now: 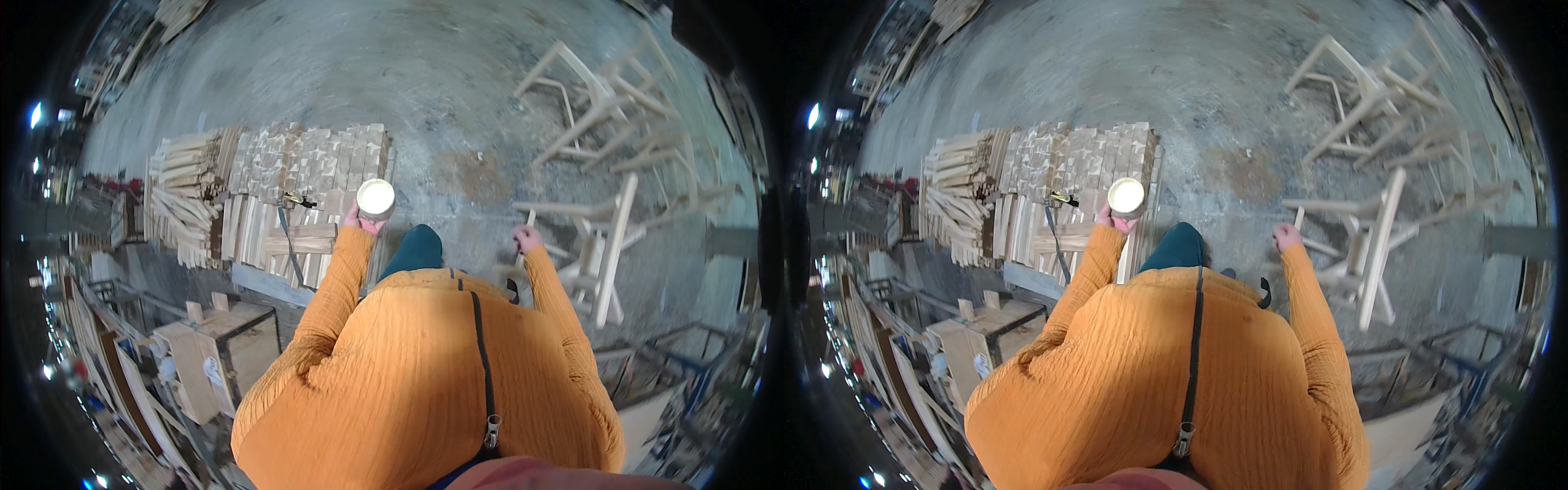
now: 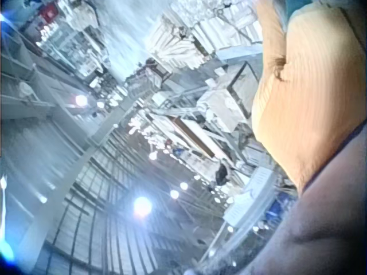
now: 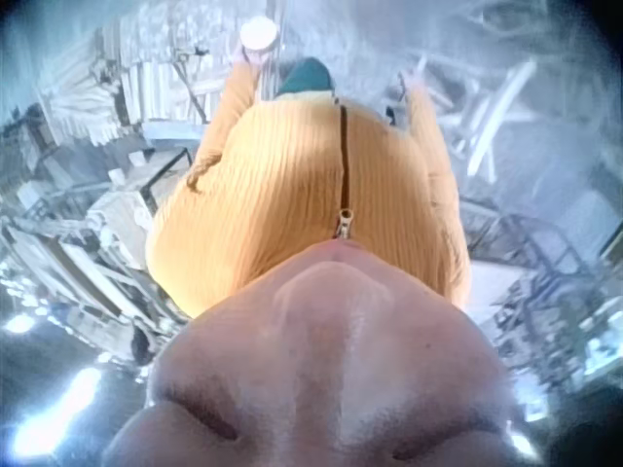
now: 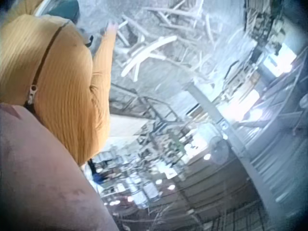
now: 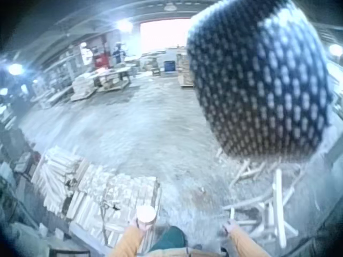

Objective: The person picks up a small cup containing a yellow substance and stirs it with a wooden stick. They then add liquid from two different bottles into the cup and continue stirring. Finally, they use a handheld drill to mix the contents of the cup thoroughly.

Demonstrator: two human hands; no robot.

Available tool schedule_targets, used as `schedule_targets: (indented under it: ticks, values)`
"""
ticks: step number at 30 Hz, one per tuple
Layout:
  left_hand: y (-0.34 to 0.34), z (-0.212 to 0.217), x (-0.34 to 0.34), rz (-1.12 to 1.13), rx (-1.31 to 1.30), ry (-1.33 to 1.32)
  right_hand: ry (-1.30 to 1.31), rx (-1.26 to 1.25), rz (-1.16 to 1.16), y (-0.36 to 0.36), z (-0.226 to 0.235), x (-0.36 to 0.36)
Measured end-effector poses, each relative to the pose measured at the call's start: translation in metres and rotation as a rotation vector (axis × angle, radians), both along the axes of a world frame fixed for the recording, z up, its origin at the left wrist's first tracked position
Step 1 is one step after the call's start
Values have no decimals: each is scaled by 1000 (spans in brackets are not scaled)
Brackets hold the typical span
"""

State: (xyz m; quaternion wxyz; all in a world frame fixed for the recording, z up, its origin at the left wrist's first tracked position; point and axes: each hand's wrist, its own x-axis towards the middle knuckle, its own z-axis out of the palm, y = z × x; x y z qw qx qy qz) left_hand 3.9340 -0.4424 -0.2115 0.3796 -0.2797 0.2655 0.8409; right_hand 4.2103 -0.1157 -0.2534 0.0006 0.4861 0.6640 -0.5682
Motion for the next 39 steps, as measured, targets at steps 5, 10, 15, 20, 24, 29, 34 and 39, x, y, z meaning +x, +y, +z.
schedule_targets:
  ticks: [5,10,15,20,24,29,34,39]
  values:
    - [69,-1,-122,314,166,46,187,-61,276,77,47,-229]
    - [151,24,-288,275,-64,-38,217,-64,328,174,29,-345]
    - [223,33,-438,370,-148,-41,-102,-151,4,250,-4,-338]
    - [245,39,-574,427,-414,140,-376,-329,-128,292,-38,-391]
    - [306,64,-663,599,-583,374,-405,-309,62,352,-65,-509]
    - [327,85,-763,841,-730,731,-290,-141,469,472,-71,-748]
    - [349,97,-854,919,-863,801,-135,225,467,621,10,-1079]
    - [338,127,-967,858,-1048,880,221,75,407,545,46,-1331]
